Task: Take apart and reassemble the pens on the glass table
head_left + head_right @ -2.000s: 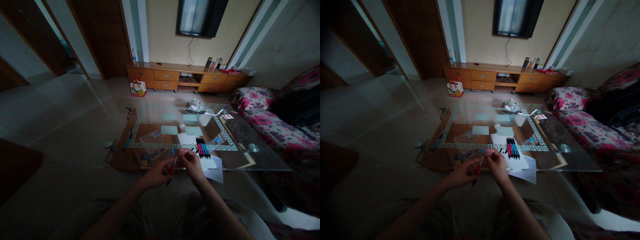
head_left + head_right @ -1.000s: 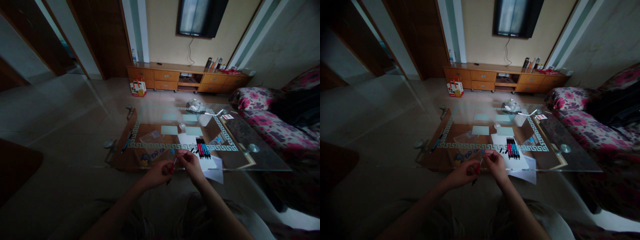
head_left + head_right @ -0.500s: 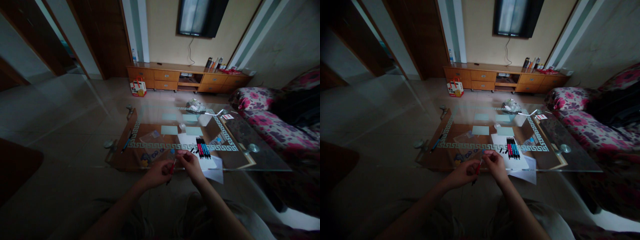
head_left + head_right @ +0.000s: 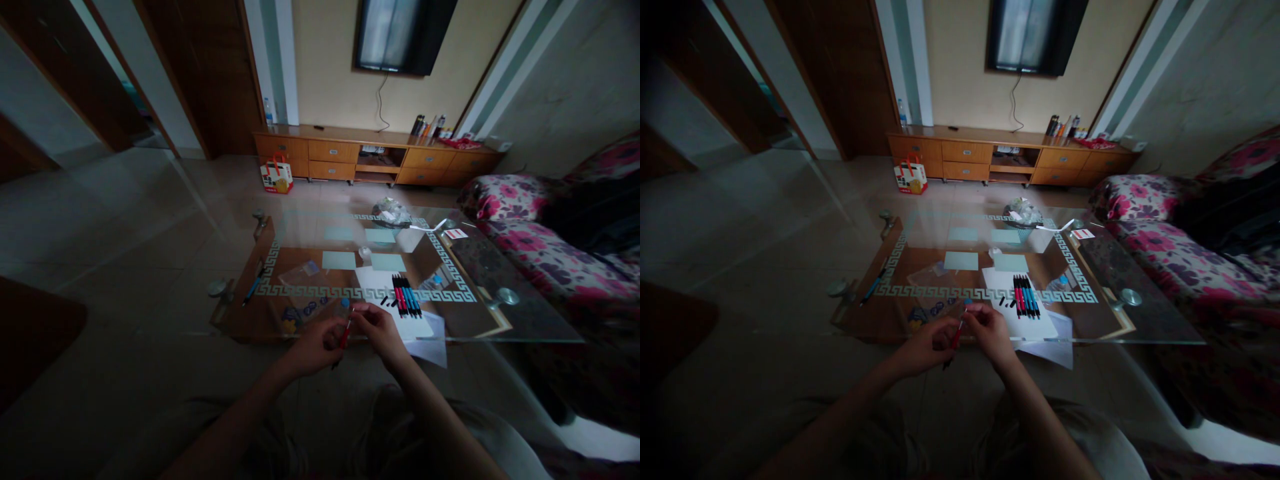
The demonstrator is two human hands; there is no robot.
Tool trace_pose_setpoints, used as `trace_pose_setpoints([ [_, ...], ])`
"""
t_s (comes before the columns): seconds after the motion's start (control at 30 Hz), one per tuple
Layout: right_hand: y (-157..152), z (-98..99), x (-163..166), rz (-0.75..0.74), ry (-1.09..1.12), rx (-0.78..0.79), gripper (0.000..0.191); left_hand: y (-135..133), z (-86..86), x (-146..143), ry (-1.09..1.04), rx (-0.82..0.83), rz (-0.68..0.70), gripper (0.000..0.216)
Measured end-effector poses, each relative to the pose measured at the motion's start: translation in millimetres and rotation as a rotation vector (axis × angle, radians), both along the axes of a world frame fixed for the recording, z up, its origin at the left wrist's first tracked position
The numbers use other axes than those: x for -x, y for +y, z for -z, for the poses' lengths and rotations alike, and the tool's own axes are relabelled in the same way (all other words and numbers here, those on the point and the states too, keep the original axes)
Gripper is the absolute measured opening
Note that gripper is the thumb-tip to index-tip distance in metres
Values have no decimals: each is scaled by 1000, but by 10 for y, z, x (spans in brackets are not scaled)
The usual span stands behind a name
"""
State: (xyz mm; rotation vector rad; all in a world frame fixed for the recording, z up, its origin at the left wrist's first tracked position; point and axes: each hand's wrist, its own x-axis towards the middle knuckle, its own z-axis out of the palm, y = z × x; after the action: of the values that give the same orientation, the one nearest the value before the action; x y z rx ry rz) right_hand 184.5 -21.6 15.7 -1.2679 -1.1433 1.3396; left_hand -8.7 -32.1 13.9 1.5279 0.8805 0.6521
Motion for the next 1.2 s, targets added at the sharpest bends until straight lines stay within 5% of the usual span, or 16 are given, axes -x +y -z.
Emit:
trace_pose_setpoints([
  [0.67, 3, 13, -16, -145, -114, -65, 34, -4, 10, 7, 9, 4, -47, 52],
  [1.2, -13, 56, 13, -69, -111, -98, 36, 9, 22, 7, 13, -2, -38, 55],
])
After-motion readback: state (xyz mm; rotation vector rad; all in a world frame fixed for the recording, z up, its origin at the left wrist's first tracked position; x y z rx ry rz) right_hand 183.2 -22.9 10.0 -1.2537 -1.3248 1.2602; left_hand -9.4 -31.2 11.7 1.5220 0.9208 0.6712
